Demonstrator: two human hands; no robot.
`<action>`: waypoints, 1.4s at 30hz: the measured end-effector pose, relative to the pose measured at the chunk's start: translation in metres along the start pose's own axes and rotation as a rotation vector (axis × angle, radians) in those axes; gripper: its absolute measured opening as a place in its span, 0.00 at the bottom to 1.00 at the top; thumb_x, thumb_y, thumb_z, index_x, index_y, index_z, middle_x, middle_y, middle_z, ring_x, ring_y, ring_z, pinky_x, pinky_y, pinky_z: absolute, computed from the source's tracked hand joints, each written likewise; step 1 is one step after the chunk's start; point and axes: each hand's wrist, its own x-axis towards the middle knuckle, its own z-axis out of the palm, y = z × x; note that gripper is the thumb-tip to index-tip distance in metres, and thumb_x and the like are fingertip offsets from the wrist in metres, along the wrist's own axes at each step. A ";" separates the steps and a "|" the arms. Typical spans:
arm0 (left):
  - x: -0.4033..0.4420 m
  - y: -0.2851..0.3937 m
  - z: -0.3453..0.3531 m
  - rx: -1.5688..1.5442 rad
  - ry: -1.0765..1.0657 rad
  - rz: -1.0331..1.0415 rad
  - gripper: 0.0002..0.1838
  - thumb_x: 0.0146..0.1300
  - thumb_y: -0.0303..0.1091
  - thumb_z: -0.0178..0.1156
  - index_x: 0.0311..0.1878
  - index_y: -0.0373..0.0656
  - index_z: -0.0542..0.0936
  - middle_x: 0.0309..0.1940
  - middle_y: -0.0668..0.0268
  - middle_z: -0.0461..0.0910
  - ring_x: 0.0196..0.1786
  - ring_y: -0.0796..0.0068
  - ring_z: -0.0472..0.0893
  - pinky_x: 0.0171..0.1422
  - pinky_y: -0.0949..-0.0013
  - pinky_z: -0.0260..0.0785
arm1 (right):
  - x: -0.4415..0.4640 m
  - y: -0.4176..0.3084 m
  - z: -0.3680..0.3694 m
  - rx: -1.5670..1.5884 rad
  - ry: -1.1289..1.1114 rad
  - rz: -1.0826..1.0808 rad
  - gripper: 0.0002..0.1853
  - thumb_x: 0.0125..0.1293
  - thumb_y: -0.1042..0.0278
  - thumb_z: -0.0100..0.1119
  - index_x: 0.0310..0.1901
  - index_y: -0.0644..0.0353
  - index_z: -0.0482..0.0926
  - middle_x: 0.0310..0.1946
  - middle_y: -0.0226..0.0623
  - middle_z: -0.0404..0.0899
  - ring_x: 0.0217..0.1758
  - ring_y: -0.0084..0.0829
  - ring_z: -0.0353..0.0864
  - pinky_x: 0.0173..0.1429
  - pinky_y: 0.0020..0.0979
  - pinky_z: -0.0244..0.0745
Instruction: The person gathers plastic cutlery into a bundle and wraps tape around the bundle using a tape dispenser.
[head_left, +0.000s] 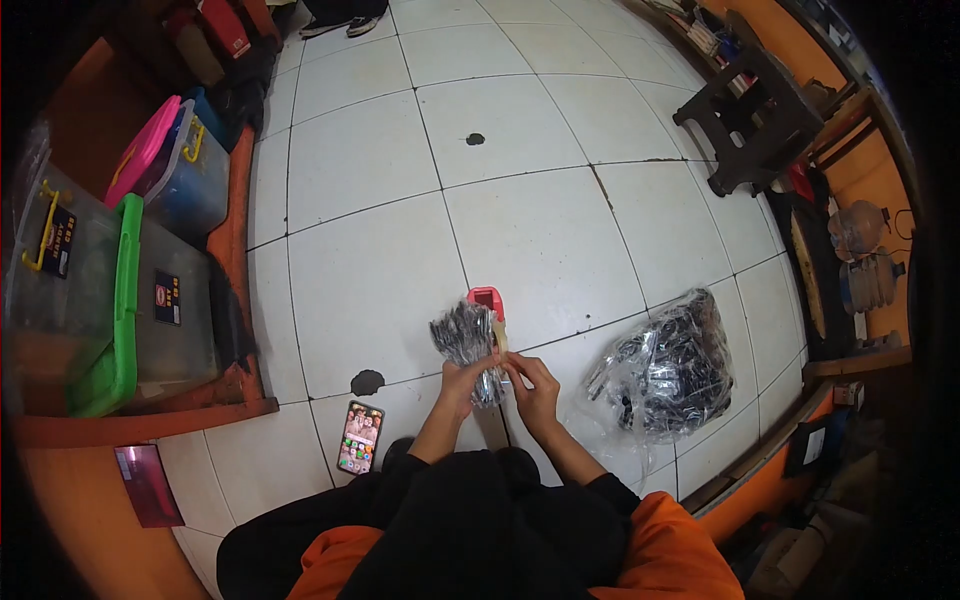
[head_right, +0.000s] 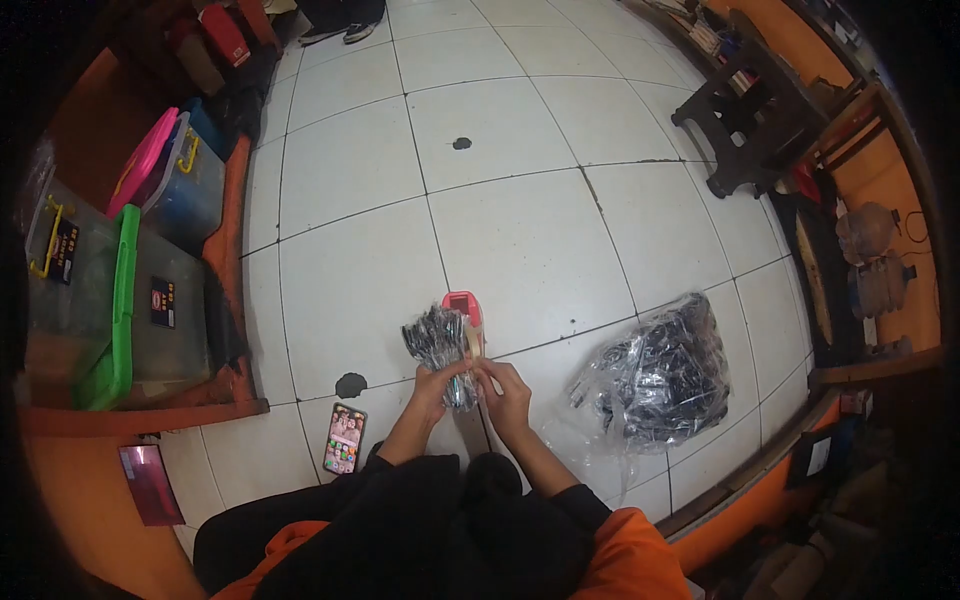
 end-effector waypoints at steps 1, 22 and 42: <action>0.001 -0.001 0.000 -0.008 -0.002 0.014 0.14 0.51 0.22 0.68 0.43 0.38 0.78 0.32 0.62 0.81 0.30 0.68 0.82 0.32 0.64 0.78 | 0.000 0.001 0.000 -0.003 -0.002 -0.006 0.11 0.58 0.82 0.64 0.43 0.65 0.81 0.36 0.41 0.82 0.40 0.32 0.85 0.44 0.28 0.80; -0.003 0.002 0.002 0.021 0.024 0.014 0.15 0.52 0.23 0.68 0.43 0.38 0.78 0.33 0.63 0.81 0.33 0.70 0.82 0.36 0.66 0.77 | 0.010 -0.001 -0.010 -0.097 -0.107 -0.137 0.11 0.56 0.82 0.65 0.41 0.61 0.82 0.32 0.39 0.82 0.34 0.36 0.83 0.37 0.31 0.78; -0.007 0.010 0.007 -0.026 -0.001 0.032 0.13 0.52 0.23 0.69 0.42 0.37 0.80 0.32 0.64 0.82 0.29 0.72 0.83 0.29 0.67 0.78 | 0.053 -0.014 -0.028 -0.509 -0.545 -0.374 0.04 0.60 0.71 0.59 0.35 0.61 0.78 0.29 0.37 0.75 0.31 0.39 0.81 0.32 0.36 0.79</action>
